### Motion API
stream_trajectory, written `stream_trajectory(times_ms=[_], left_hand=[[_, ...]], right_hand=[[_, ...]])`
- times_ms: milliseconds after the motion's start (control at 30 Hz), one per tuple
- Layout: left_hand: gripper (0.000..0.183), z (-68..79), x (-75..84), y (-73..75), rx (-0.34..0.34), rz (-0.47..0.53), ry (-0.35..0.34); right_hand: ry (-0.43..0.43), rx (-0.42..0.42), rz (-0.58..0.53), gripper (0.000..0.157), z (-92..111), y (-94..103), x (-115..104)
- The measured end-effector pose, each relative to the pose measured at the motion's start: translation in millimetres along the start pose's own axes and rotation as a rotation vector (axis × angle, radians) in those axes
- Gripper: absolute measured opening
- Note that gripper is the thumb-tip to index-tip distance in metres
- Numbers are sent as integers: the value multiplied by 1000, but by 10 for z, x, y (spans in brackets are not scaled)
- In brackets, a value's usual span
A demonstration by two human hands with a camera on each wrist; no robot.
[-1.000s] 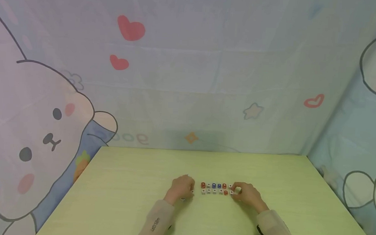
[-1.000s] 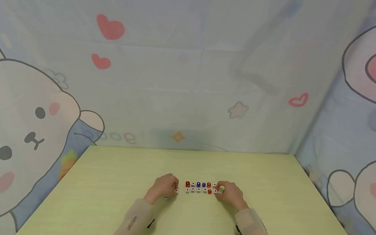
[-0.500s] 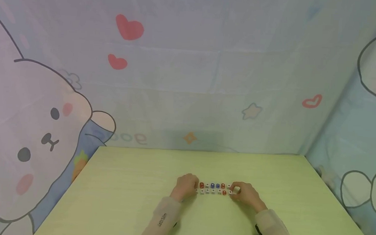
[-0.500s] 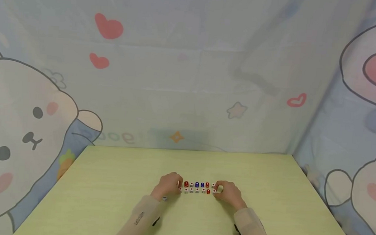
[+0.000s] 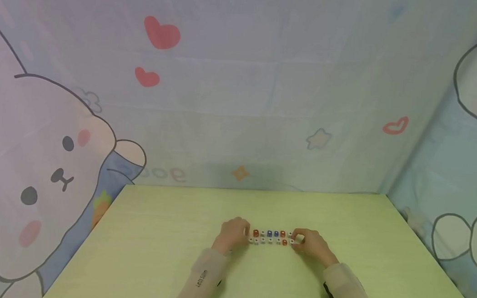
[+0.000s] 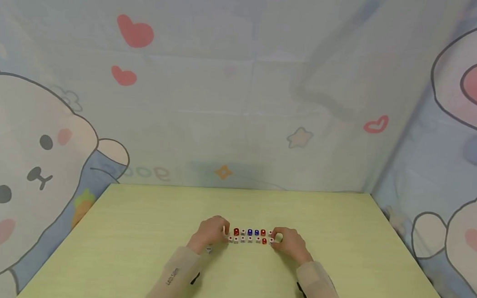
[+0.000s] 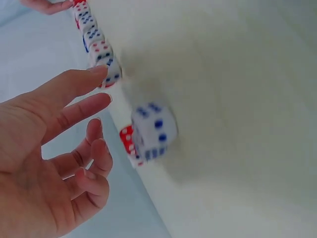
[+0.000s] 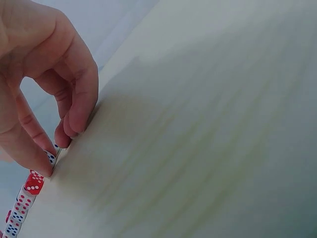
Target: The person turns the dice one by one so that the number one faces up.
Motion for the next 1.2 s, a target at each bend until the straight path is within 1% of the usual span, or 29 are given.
stream_trajectory(times_ms=[133,233,333,433,600,833,1033,1200], left_hand=[[13,52,-121,111,22,7,18],[11,69,-227,165,56,-2,22],[9,72,-307,188,75,5,24],[11,51,-348,172,62,25,30],[15,-15,-347,107,18,60,37],[13,-43,-322,60,13,55,47],[14,-9,-325,94,28,51,35],[13,46,-325,145,41,75,-5]], right_hand=[[11,1,19,14,5,3,1],[13,-2,14,14,16,7,12],[19,-4,13,14,24,9,23],[27,-3,11,14,31,15,16],[40,-12,1,14,31,8,-2],[37,-12,2,14,15,-14,-13],[21,-11,6,14,18,-12,-20],[17,-12,7,15,28,5,-32]])
Point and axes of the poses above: each hand's wrist, its own z-axis away from the middle knuckle, its own y-axis out of the back of the hand, x = y × z, the point moved 3 cm from there along -z, towards the middle knuckle, and after that the axes turned 15 degrees about -x, right-handed, at the moved point
